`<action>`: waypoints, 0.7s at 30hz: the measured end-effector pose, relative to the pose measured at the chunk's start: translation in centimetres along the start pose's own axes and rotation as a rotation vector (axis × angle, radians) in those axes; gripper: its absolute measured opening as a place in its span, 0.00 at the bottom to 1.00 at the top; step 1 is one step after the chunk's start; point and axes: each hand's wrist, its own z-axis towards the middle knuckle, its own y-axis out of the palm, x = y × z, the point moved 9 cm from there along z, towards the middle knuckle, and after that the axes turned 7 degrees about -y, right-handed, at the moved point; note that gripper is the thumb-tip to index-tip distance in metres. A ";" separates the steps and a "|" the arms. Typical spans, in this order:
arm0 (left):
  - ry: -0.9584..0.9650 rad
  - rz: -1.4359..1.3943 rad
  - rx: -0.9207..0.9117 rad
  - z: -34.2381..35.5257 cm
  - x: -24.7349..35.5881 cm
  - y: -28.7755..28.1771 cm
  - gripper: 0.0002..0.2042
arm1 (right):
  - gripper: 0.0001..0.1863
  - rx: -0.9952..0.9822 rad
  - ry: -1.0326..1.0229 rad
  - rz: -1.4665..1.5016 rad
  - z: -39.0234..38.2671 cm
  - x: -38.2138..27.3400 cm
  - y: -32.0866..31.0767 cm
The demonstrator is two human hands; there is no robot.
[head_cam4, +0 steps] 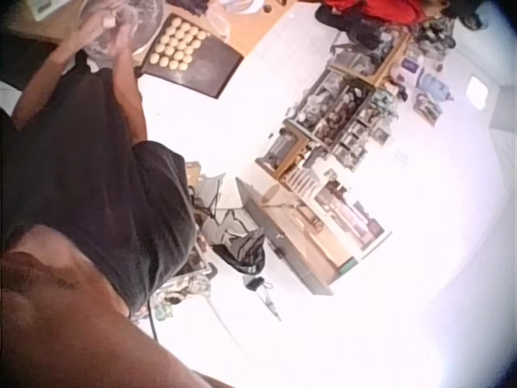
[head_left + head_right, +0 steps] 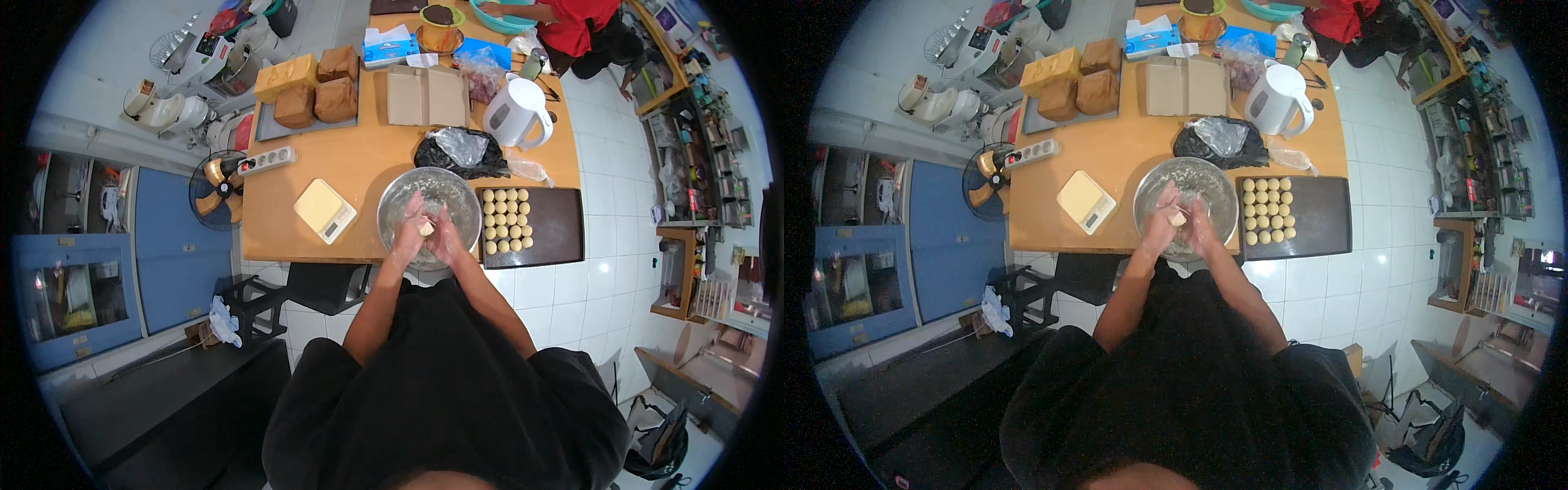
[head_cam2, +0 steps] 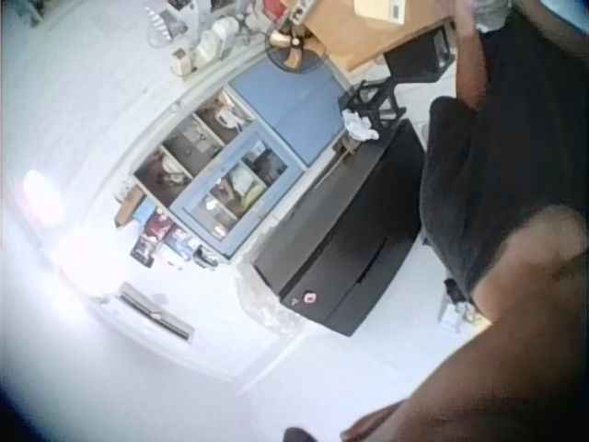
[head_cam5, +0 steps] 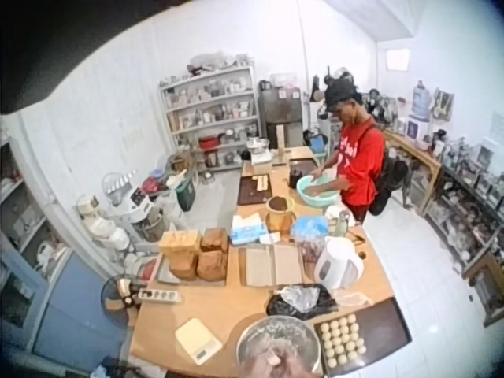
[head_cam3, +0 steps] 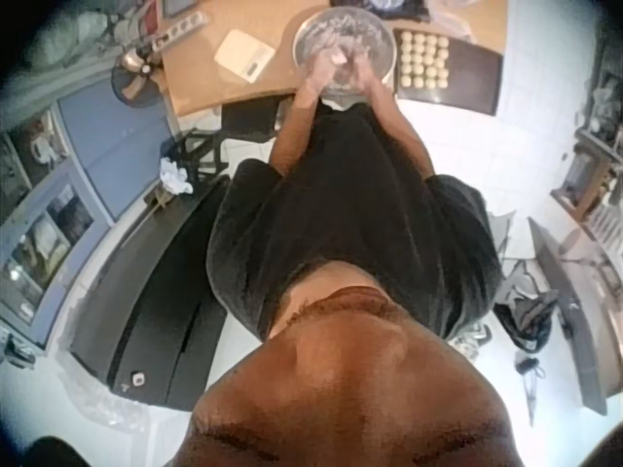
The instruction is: The person kneads dough in a metal bowl, weighs portions on a digital scale, and shapes dough balls by hand.
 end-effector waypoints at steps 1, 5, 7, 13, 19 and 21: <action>-0.023 0.446 0.019 -0.1 -0.3 1.0 0.28 | 0.40 -0.034 -0.030 0.010 0.3 0.0 0.4; -0.016 1.295 0.181 -0.8 -0.8 3.6 0.27 | 0.36 0.020 -0.167 0.061 0.6 -1.7 0.7; 0.118 1.356 0.214 -1.0 0.4 5.0 0.26 | 0.35 0.049 -0.198 0.093 0.1 -2.6 1.3; 0.141 0.840 0.485 0.4 3.9 2.2 0.24 | 0.31 -0.105 -0.339 -0.064 -1.0 -3.9 4.8; 0.670 1.070 0.427 -0.3 4.3 4.9 0.21 | 0.32 0.077 -0.185 -0.015 0.4 -3.9 2.2; 0.392 0.512 0.506 1.9 3.7 0.8 0.20 | 0.34 0.011 -0.262 -0.172 0.2 -3.9 3.7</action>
